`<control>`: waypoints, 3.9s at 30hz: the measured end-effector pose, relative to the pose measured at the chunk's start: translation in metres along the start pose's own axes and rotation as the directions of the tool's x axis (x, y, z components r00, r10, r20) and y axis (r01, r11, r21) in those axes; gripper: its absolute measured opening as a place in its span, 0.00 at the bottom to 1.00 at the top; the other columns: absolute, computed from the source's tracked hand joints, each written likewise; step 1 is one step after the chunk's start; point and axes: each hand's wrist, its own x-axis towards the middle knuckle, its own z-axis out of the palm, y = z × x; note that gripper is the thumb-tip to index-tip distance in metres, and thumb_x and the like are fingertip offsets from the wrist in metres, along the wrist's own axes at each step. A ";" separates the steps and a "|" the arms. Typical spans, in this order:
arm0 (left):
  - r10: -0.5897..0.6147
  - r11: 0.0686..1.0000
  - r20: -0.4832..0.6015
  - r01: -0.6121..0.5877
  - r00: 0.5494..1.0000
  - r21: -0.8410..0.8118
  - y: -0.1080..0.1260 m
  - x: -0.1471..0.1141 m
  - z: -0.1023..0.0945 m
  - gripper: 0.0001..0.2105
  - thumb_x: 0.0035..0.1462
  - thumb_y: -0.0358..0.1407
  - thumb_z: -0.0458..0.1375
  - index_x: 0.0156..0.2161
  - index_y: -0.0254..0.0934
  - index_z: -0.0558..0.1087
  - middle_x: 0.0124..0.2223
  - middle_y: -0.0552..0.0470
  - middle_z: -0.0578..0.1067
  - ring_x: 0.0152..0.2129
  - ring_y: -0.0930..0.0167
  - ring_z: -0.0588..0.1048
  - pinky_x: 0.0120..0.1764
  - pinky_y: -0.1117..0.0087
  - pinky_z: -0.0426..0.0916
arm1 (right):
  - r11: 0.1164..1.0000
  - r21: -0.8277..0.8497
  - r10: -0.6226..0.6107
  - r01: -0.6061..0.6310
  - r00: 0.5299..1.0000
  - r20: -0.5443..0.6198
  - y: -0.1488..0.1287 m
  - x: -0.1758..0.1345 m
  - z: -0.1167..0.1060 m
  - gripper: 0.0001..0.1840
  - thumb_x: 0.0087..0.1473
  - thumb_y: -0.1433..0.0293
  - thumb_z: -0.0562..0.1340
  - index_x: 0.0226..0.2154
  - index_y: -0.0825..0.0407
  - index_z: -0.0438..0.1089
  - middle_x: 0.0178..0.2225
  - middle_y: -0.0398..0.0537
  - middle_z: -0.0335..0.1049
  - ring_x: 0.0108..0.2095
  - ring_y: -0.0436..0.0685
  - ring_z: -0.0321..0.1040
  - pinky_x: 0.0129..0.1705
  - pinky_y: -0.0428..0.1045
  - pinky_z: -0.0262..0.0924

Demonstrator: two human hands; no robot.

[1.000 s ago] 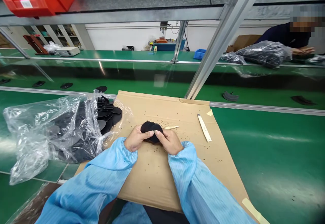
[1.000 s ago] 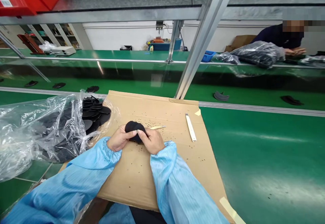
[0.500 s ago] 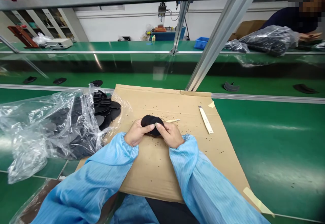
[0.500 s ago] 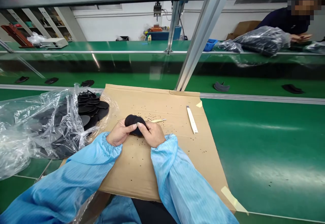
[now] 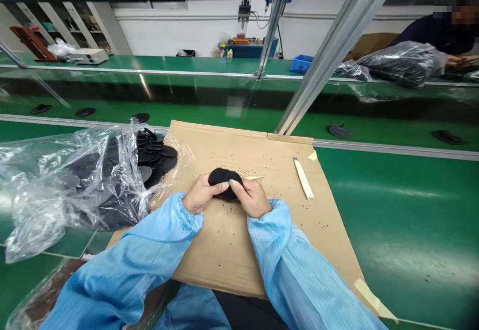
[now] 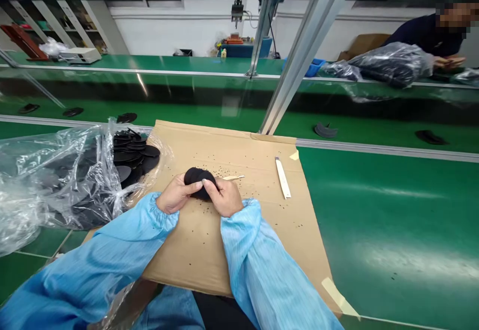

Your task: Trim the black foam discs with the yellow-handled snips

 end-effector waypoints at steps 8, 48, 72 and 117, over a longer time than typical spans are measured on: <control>0.001 1.000 -0.014 -0.002 1.000 -0.020 -0.001 0.001 -0.001 0.18 0.42 0.36 0.71 0.39 0.30 0.77 0.39 0.45 0.76 0.38 0.65 0.73 0.46 0.63 0.67 | 1.000 -0.025 0.010 -0.010 1.000 -0.012 -0.001 0.000 0.000 0.28 0.59 0.51 0.52 0.19 0.55 0.62 0.18 0.43 0.57 0.21 0.49 0.55 0.24 0.45 0.48; -0.146 0.981 0.016 0.147 0.989 -0.128 0.003 0.001 -0.002 0.21 0.47 0.45 0.68 0.41 0.33 0.70 0.33 0.51 0.71 0.27 0.74 0.71 0.29 0.74 0.70 | 0.946 0.068 -0.297 0.317 0.931 -0.212 -0.007 -0.003 0.009 0.11 0.60 0.68 0.59 0.42 0.52 0.74 0.37 0.50 0.74 0.37 0.55 0.71 0.42 0.50 0.67; -0.105 0.992 -0.096 0.098 0.990 -0.076 0.003 0.002 -0.005 0.19 0.45 0.39 0.70 0.42 0.33 0.72 0.36 0.52 0.73 0.29 0.75 0.72 0.31 0.76 0.70 | 0.960 -0.080 -0.278 0.267 0.901 -0.332 -0.010 -0.005 0.017 0.13 0.60 0.67 0.56 0.43 0.52 0.72 0.33 0.49 0.73 0.32 0.53 0.69 0.38 0.48 0.65; 0.225 0.752 -0.200 -0.039 0.954 0.658 -0.027 0.019 -0.003 0.16 0.53 0.45 0.60 0.41 0.34 0.73 0.33 0.50 0.74 0.29 0.71 0.72 0.34 0.73 0.68 | 0.775 -0.540 0.026 -0.329 0.870 -0.493 0.142 0.067 -0.202 0.18 0.47 0.71 0.58 0.42 0.59 0.73 0.44 0.62 0.67 0.49 0.66 0.62 0.56 0.60 0.56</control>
